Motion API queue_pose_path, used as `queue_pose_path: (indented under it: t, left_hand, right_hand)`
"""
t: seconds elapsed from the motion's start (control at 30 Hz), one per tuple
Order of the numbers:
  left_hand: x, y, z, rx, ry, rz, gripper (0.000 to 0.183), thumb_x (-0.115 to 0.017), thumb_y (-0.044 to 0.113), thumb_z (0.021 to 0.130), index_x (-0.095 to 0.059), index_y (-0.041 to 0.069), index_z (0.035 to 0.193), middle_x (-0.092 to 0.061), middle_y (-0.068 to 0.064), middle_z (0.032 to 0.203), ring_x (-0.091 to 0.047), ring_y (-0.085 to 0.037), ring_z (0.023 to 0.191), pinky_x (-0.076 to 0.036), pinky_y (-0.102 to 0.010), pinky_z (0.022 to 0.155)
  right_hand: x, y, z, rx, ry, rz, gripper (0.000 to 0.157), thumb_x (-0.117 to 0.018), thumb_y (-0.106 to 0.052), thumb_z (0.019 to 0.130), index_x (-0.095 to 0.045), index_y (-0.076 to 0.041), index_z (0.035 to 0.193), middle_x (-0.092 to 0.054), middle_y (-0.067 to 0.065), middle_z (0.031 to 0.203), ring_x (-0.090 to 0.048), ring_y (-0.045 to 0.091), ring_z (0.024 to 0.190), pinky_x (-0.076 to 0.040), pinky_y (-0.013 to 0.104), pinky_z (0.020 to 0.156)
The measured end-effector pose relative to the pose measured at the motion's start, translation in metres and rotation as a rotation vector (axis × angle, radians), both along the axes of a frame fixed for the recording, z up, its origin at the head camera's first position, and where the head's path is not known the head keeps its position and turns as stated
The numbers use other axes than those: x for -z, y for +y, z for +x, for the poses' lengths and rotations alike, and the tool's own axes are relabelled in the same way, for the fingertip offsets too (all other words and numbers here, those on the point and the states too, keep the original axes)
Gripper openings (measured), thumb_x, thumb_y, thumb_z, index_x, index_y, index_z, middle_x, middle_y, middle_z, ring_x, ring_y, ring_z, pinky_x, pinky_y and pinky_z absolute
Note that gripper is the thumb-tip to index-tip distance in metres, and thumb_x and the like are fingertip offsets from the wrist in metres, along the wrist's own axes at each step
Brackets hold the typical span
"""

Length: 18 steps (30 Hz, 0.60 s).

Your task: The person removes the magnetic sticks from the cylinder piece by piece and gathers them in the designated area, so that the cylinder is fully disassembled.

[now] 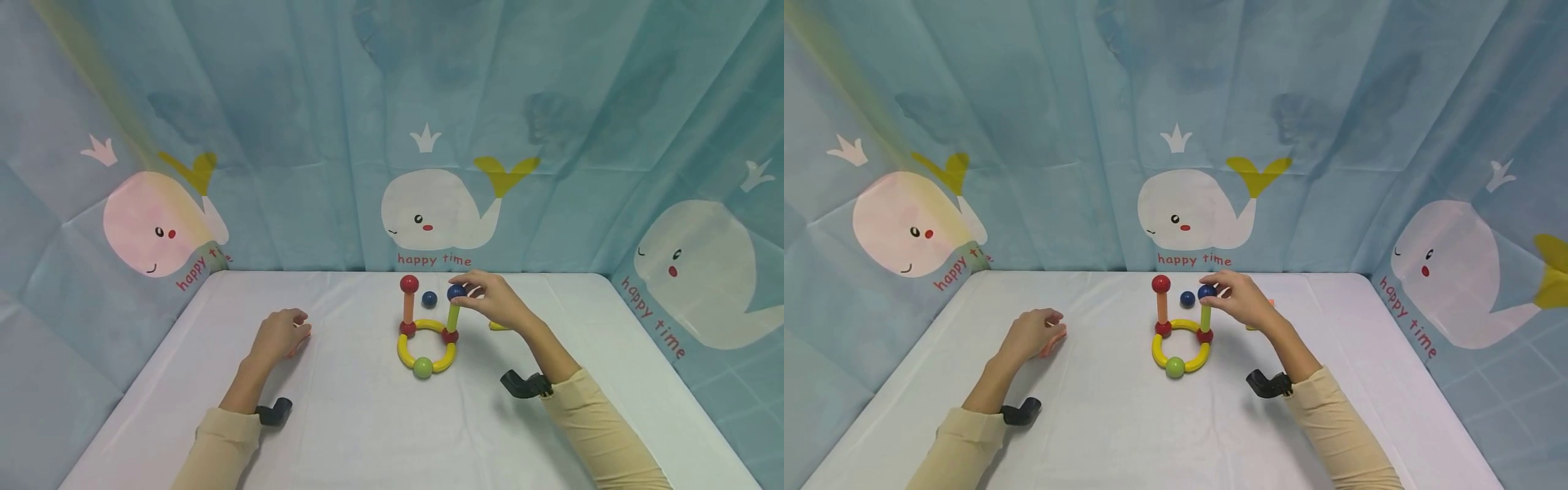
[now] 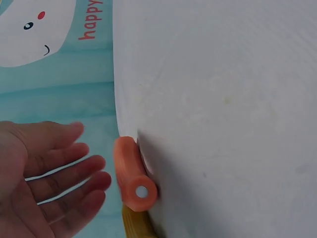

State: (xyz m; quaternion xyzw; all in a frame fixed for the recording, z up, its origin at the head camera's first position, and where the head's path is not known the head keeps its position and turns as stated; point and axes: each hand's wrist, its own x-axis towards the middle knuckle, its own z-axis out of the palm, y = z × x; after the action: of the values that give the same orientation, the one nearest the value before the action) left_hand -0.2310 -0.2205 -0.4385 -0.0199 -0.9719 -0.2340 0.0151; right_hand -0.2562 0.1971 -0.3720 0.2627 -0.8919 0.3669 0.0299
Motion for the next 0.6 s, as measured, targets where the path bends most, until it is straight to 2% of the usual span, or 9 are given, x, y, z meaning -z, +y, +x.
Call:
queue_pose_path:
  t: [0.13, 0.27, 0.37, 0.6]
  left_hand:
    - [-0.001, 0.005, -0.004, 0.039, 0.043, 0.031, 0.031, -0.063, 0.02, 0.094, -0.066, 0.0, 0.117, -0.072, -0.015, 0.107, -0.068, -0.027, 0.091, -0.054, -0.045, 0.082]
    - [-0.003, 0.014, -0.007, 0.054, 0.028, 0.105, 0.032, -0.062, 0.023, 0.095, -0.067, 0.003, 0.119, -0.071, -0.014, 0.108, -0.067, -0.025, 0.091, -0.055, -0.043, 0.08]
    - [-0.006, 0.026, -0.009, 0.063, 0.017, 0.191, 0.032, -0.063, 0.025, 0.095, -0.067, 0.005, 0.118, -0.072, -0.013, 0.109, -0.066, -0.027, 0.097, -0.054, -0.043, 0.082]
    - [-0.011, 0.064, -0.015, 0.143, 0.011, 0.38, 0.034, -0.064, 0.027, 0.094, -0.067, 0.005, 0.12, -0.071, -0.011, 0.114, -0.064, -0.029, 0.109, -0.055, -0.043, 0.088]
  right_hand:
    - [-0.004, 0.004, 0.0, 0.01, -0.002, -0.011, 0.039, -0.073, -0.021, 0.088, -0.065, -0.005, 0.122, -0.066, 0.013, 0.115, -0.065, 0.026, 0.1, -0.055, 0.046, 0.089]
    - [-0.009, 0.005, -0.002, 0.013, -0.009, -0.008, 0.038, -0.072, -0.022, 0.089, -0.065, -0.006, 0.122, -0.066, 0.014, 0.118, -0.064, 0.026, 0.102, -0.055, 0.046, 0.09]
    - [-0.013, 0.005, -0.004, 0.011, -0.006, -0.004, 0.037, -0.071, -0.021, 0.089, -0.065, -0.006, 0.122, -0.066, 0.013, 0.118, -0.064, 0.026, 0.101, -0.055, 0.046, 0.09]
    - [-0.027, -0.003, -0.01, -0.014, 0.049, 0.028, 0.035, -0.07, -0.017, 0.09, -0.065, -0.004, 0.122, -0.067, 0.015, 0.117, -0.064, 0.027, 0.1, -0.055, 0.046, 0.09]
